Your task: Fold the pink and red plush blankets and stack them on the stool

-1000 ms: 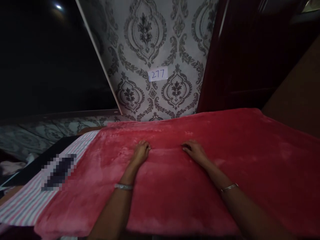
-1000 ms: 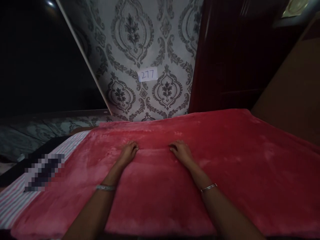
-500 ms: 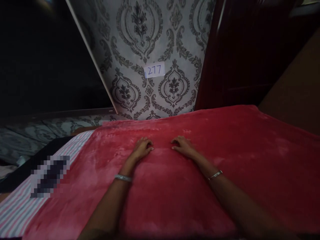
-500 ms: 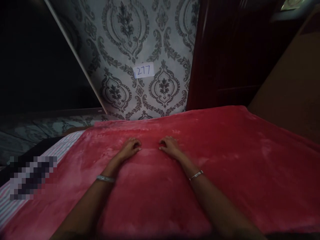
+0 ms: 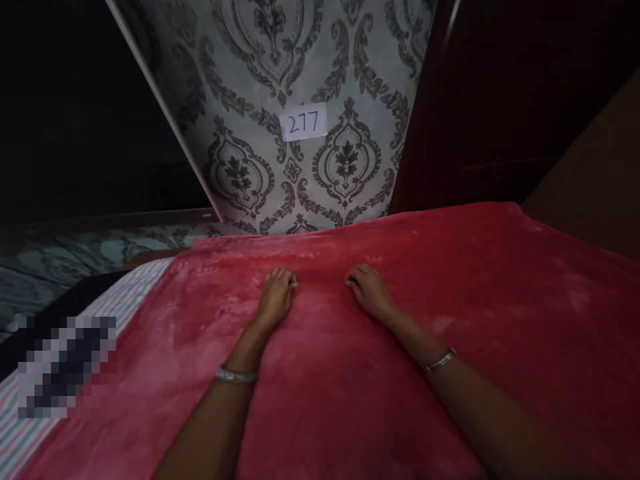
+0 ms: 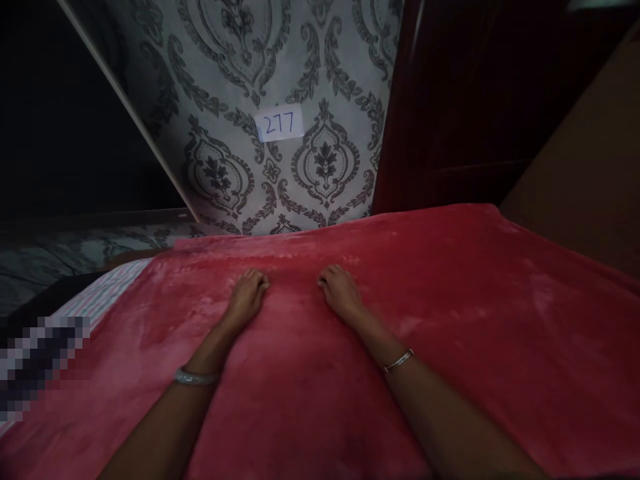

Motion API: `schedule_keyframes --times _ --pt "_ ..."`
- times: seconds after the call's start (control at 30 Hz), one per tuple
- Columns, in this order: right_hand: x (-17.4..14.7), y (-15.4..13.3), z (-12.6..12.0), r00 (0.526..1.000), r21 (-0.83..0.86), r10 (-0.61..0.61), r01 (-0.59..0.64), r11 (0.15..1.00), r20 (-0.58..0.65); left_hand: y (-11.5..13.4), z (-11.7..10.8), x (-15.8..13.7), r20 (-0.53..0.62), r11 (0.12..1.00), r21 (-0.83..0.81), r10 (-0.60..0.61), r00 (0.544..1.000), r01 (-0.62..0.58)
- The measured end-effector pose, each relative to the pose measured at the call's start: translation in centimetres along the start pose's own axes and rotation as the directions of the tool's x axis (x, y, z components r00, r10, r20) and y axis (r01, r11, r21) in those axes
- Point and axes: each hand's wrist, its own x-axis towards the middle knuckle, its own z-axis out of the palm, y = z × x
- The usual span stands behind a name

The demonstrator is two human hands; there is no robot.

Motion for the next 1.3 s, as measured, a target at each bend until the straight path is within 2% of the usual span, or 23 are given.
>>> schedule_keyframes --times 0.1,0.2,0.33,0.43,0.57,0.67,0.8,0.93,1.03,1.07,1.13,1.3 --pt "-0.3 -0.4 0.3 0.996 0.046 -0.081 0.082 0.996 -0.027 0.1 -0.3 0.0 -0.057 0.998 0.049 0.035 0.998 -0.033" --pt "-0.4 -1.1 0.7 0.991 0.015 -0.133 0.133 0.991 -0.018 0.1 -0.5 -0.1 -0.119 0.989 0.11 0.116 0.986 -0.103" --pt "-0.2 -1.9 0.8 0.994 0.0 -0.108 0.108 0.994 -0.015 0.2 -0.3 -0.2 -0.215 0.963 0.142 0.254 0.943 -0.227" --pt "-0.4 -2.1 0.6 0.994 -0.013 -0.085 0.085 0.996 -0.069 0.5 -0.1 -0.3 -0.249 0.955 0.151 0.286 0.925 -0.255" --pt "-0.9 -1.8 0.9 0.985 -0.011 -0.101 0.101 0.995 -0.143 1.0 0.1 -0.8 -0.137 0.964 0.149 0.243 0.96 -0.222" --pt "-1.0 -1.2 1.4 0.987 0.008 -0.101 0.103 0.995 -0.122 1.3 0.3 -1.1 -0.048 0.971 0.136 0.204 0.978 -0.196" --pt "-0.9 -0.9 1.6 0.991 0.042 -0.099 0.103 0.994 -0.091 1.1 -0.1 -1.6 0.014 0.979 0.085 0.186 0.983 -0.186" --pt "-0.9 -0.9 1.6 0.988 0.063 -0.11 0.117 0.991 -0.106 -1.5 -2.1 -2.7 0.107 0.993 -0.013 0.118 0.987 -0.117" --pt "-1.0 -0.8 1.9 0.986 0.069 -0.103 0.113 0.991 -0.128 -5.2 -4.1 -3.7 0.148 0.992 -0.103 -0.054 0.987 0.07" --pt "-1.0 -0.7 2.0 0.986 0.073 -0.103 0.113 0.991 -0.131 -6.4 -4.7 -3.9 0.138 0.983 -0.114 -0.129 0.982 0.145" --pt "-1.0 -0.6 2.1 0.986 0.079 -0.104 0.114 0.99 -0.127 -8.6 -5.7 -4.3 0.117 0.968 -0.119 -0.206 0.972 0.22" --pt "-1.1 -0.4 2.2 0.989 0.087 -0.08 0.092 0.992 -0.125 -11.3 -6.6 -5.2 0.112 0.946 -0.189 -0.246 0.963 0.264"
